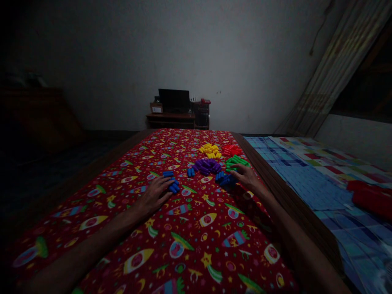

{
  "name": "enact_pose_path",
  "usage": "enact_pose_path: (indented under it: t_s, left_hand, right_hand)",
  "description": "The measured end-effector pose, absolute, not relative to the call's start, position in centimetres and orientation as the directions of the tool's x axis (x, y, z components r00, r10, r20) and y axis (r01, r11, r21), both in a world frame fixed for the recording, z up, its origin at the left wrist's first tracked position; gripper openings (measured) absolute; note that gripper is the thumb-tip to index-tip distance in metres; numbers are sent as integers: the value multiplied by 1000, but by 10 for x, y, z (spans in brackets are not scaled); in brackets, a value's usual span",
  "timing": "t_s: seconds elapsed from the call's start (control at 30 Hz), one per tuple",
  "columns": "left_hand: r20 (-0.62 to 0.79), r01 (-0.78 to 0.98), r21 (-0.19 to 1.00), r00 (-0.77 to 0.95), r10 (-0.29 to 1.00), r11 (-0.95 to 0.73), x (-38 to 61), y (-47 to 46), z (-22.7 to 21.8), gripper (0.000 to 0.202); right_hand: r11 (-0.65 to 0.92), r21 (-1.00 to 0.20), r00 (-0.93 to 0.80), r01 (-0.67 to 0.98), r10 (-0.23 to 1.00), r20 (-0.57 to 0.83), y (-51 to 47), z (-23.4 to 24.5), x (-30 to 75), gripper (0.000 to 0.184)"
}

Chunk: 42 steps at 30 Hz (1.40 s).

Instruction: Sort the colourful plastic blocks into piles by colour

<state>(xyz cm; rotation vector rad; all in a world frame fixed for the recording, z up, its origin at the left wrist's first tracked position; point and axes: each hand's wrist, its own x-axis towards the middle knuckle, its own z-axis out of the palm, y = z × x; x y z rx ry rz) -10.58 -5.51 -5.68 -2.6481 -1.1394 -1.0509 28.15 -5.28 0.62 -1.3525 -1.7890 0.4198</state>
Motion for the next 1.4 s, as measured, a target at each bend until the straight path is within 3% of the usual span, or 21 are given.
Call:
enact_pose_path:
  t_s: [0.2, 0.57, 0.7, 0.83, 0.97, 1.17, 1.3, 1.4]
  left_hand:
    - [565, 643, 228, 524, 637, -731, -106, -61, -46, 33]
    - [565, 638, 225, 531, 632, -737, -101, -65, -42, 30]
    - [557, 628, 247, 531, 638, -738, -101, -65, -43, 30]
    - [560, 626, 244, 533, 635, -741, -102, -64, -44, 30]
    - [567, 621, 244, 532, 629, -745, -101, -65, -44, 29]
    - [570, 607, 262, 530, 628, -750, -99, -68, -41, 26]
    - [571, 616, 257, 525, 631, -745, -99, -67, -43, 26]
    - [565, 637, 267, 504, 653, -723, -100, -65, -45, 30]
  right_hand:
    - [328, -669, -163, 667, 940, 299, -48, -18, 297, 38]
    - [418, -420, -99, 806, 794, 599, -62, -12, 280, 31]
    - [539, -245, -297, 806, 725, 621, -62, -13, 252, 31]
    - [577, -103, -462, 810, 737, 494, -57, -21, 238, 32]
    - [616, -155, -524, 773, 756, 392, -59, -20, 245, 27]
    - [656, -326, -540, 681, 751, 380, -67, -9, 257, 26]
    - [600, -427, -399, 677, 786, 472, -67, -8, 259, 28]
    - [470, -480, -174, 741, 824, 539, -69, -8, 264, 32]
